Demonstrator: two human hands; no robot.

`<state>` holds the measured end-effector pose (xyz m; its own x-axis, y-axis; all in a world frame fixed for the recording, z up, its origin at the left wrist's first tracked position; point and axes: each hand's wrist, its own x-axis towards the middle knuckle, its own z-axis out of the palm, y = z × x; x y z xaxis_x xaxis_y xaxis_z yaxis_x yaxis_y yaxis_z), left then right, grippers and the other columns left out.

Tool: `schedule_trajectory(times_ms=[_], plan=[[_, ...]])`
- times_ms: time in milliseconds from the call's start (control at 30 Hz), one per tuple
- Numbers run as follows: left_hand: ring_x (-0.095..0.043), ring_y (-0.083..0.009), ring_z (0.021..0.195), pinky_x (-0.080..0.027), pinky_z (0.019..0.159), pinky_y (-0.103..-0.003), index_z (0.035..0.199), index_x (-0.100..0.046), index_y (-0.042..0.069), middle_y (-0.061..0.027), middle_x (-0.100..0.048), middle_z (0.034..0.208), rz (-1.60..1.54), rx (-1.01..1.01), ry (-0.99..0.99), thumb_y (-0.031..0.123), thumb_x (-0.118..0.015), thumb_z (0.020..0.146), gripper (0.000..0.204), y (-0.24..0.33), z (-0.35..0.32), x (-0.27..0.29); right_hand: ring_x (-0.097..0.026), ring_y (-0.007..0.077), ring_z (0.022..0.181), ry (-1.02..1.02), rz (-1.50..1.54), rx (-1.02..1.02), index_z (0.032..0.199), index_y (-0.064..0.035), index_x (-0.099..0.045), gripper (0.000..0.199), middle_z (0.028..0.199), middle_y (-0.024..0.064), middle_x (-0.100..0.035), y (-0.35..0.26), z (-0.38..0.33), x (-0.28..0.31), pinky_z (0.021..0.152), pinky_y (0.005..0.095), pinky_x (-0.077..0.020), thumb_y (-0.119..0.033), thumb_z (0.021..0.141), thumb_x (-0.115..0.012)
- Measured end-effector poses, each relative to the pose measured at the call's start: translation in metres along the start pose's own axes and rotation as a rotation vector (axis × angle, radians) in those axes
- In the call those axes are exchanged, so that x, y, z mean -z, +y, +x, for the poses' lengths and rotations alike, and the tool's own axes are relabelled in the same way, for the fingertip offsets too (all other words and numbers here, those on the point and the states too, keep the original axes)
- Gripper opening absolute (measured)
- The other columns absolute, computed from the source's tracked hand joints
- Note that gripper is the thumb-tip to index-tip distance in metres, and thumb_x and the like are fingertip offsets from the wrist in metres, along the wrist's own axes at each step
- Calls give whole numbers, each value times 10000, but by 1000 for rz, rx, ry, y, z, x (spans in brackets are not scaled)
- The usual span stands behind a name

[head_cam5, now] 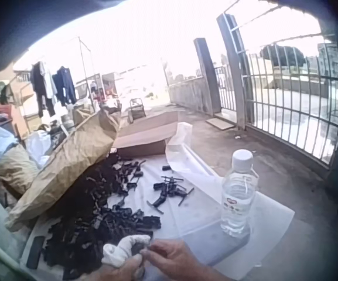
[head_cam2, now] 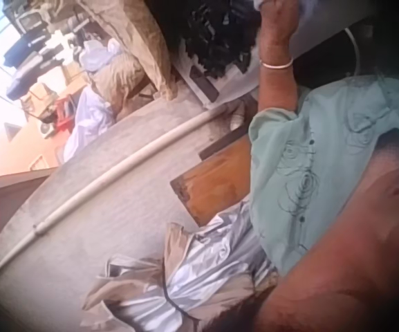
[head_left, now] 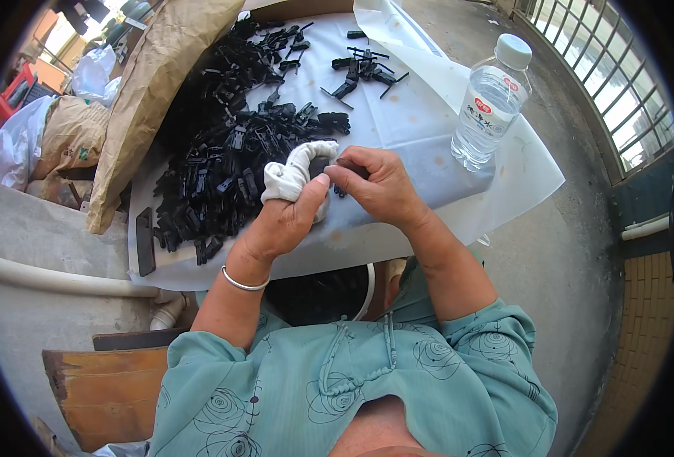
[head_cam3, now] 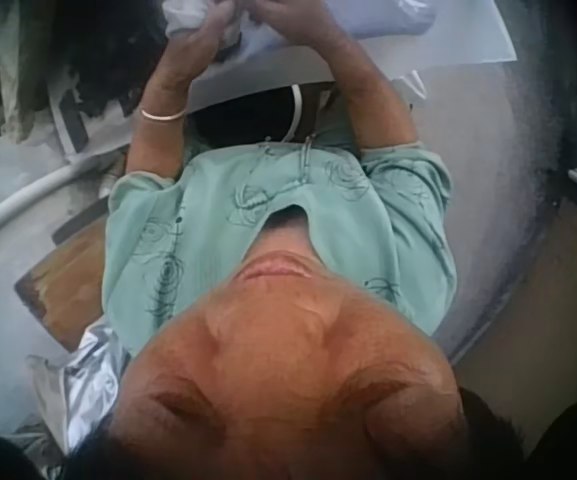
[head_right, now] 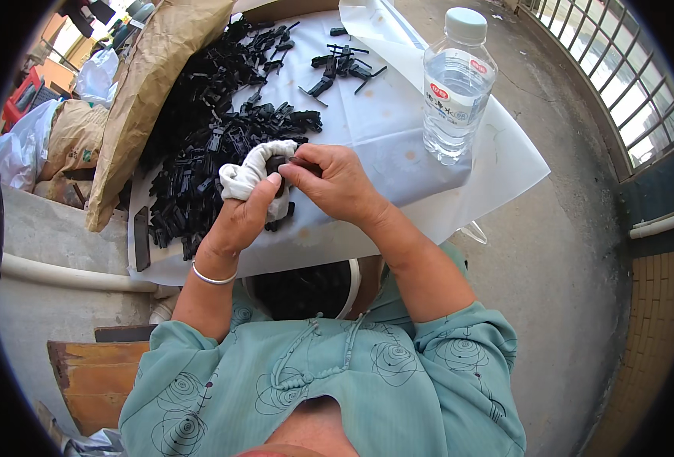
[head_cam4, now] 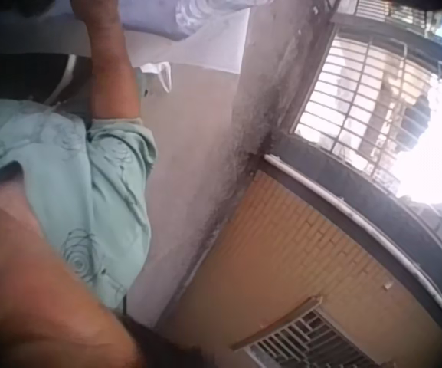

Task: Inspecting and cleaning small black plastic components using a cloth before placing them in a container.

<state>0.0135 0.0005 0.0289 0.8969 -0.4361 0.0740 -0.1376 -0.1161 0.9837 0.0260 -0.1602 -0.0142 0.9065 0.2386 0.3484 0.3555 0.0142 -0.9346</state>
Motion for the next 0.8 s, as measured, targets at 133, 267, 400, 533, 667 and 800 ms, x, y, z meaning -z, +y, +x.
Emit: schedule_trajectory(times_ms=[133,267,400,533,667,800], plan=[[-353,-17,606,-320,518,-171,1160,-427,33,40,-423,720,65,-3,17,58,-422,863,298,-6,2,1,-445,29,614,27,19,-81,775,-9,-600,138,645,-39,-531,-4,1,-1,536,200,-381,-131,824,-640],[-368,-25,612,-324,535,-158,1149,-454,14,19,-491,784,29,22,-36,46,-403,856,299,-4,1,5,-423,35,602,-23,46,-97,765,-9,-593,208,628,-43,-506,-2,-2,3,525,208,-364,-198,827,-652],[-367,-41,627,-343,546,-191,1120,-456,43,27,-441,755,-169,155,-99,61,-432,845,276,3,1,2,-414,40,596,4,-17,-78,773,-5,-596,243,618,-44,-491,-1,-2,1,522,214,-360,-234,835,-646],[-391,-51,673,-363,592,-195,1128,-453,39,18,-452,786,33,50,-66,66,-440,847,283,-1,1,4,-430,50,617,-45,49,-110,763,-1,-586,236,646,-27,-514,0,0,-1,543,223,-378,-213,866,-596],[-403,-49,720,-375,626,-202,1137,-450,37,8,-457,814,78,40,-13,65,-446,848,290,-3,0,4,-447,57,643,-117,16,-18,767,1,-581,210,681,-16,-539,0,-1,5,566,227,-396,-176,880,-559],[-402,-46,680,-375,601,-196,1135,-451,36,11,-462,803,47,-36,19,52,-433,851,285,-12,4,3,-446,62,635,-101,-71,-41,784,2,-571,191,673,-10,-530,-6,-4,1,565,230,-399,-163,879,-555]])
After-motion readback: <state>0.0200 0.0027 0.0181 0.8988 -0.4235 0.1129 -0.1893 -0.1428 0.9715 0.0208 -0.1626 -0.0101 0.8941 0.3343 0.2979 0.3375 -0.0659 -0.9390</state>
